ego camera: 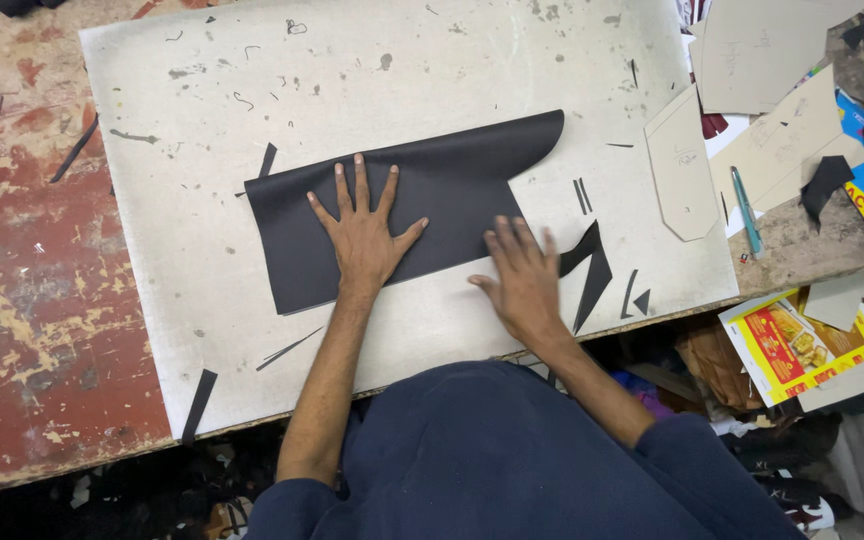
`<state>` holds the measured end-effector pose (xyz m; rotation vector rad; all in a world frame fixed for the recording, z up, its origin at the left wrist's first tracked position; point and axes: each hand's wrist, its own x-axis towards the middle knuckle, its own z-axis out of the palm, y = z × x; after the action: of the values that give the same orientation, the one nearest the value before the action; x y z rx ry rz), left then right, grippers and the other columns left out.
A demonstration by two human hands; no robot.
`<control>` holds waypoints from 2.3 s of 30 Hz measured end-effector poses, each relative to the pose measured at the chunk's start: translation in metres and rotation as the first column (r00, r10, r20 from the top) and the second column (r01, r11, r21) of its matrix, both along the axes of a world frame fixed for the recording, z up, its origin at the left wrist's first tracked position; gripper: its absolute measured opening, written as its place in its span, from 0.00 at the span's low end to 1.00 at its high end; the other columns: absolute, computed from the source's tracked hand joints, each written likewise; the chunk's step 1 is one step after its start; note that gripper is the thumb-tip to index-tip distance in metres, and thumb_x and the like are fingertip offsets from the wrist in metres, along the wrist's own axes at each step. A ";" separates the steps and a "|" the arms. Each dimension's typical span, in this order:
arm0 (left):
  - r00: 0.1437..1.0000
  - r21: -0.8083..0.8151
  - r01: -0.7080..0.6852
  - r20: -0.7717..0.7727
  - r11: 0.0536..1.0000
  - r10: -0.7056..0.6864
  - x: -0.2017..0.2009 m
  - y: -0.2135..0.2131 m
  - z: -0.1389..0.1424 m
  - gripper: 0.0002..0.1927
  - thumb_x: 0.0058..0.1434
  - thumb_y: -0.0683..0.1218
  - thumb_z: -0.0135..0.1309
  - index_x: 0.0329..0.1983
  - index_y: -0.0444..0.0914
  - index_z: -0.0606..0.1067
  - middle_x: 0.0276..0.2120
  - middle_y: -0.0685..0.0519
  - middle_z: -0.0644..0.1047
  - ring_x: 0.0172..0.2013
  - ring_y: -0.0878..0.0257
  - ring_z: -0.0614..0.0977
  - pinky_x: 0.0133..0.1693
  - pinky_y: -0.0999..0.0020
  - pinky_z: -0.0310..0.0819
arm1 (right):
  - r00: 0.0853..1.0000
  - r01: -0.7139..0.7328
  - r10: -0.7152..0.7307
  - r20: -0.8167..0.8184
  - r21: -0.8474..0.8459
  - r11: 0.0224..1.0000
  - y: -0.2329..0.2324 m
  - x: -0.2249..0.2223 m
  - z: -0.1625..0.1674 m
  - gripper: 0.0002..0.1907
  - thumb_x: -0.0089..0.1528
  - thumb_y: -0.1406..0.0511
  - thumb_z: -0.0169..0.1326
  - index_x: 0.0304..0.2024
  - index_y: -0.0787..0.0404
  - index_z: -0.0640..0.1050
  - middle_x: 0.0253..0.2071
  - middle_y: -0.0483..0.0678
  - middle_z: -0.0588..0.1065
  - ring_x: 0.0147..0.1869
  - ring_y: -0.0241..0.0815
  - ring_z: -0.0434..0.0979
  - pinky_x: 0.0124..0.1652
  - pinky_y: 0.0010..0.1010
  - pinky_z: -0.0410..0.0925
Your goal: The person uses a utility knife to cut a black sheet of material on a workbench, following a cardboard template. They repeatedly position the template, cut along the edges, and remove the cut pieces.
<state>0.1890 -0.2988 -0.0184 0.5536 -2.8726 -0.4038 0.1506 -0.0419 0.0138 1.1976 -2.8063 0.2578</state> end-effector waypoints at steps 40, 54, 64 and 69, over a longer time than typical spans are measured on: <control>0.778 0.089 -0.623 -0.040 0.777 0.628 0.016 0.000 0.025 0.38 0.77 0.66 0.34 0.82 0.42 0.52 0.80 0.41 0.43 0.79 0.46 0.43 0.73 0.36 0.27 | 0.950 0.225 -0.013 0.312 -0.656 0.721 0.307 -0.207 0.023 0.16 0.63 0.76 0.57 0.53 0.62 0.79 0.61 0.53 0.75 0.58 0.44 0.79 0.47 0.29 0.78; 0.762 0.050 -0.619 -0.199 0.783 0.616 0.038 0.064 0.024 0.42 0.80 0.69 0.33 0.80 0.32 0.59 0.78 0.31 0.50 0.76 0.36 0.48 0.70 0.32 0.29 | 0.940 0.332 -0.246 0.237 -0.469 0.818 0.460 -0.388 0.037 0.18 0.61 0.72 0.62 0.54 0.67 0.79 0.52 0.60 0.77 0.47 0.49 0.84 0.44 0.37 0.74; 0.701 0.031 -0.691 -0.216 0.723 0.679 0.034 0.055 0.014 0.38 0.79 0.66 0.39 0.79 0.35 0.63 0.79 0.35 0.52 0.76 0.40 0.50 0.70 0.33 0.31 | 0.980 0.142 -0.070 0.185 -0.409 0.902 0.362 -0.416 0.050 0.21 0.61 0.67 0.62 0.56 0.64 0.78 0.53 0.58 0.77 0.50 0.52 0.82 0.46 0.41 0.75; 0.692 0.023 -0.701 -0.218 0.713 0.688 0.036 0.052 0.011 0.35 0.79 0.62 0.44 0.78 0.35 0.64 0.79 0.36 0.53 0.76 0.39 0.51 0.70 0.34 0.32 | 0.968 0.207 -0.159 0.193 -0.262 0.943 0.290 -0.406 0.049 0.33 0.63 0.55 0.64 0.64 0.64 0.70 0.54 0.62 0.74 0.55 0.59 0.76 0.50 0.48 0.70</control>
<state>0.2250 -0.2470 -0.0077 1.4186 -2.2207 -0.2170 -0.2549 0.2478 0.0628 0.8839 -2.8677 0.7469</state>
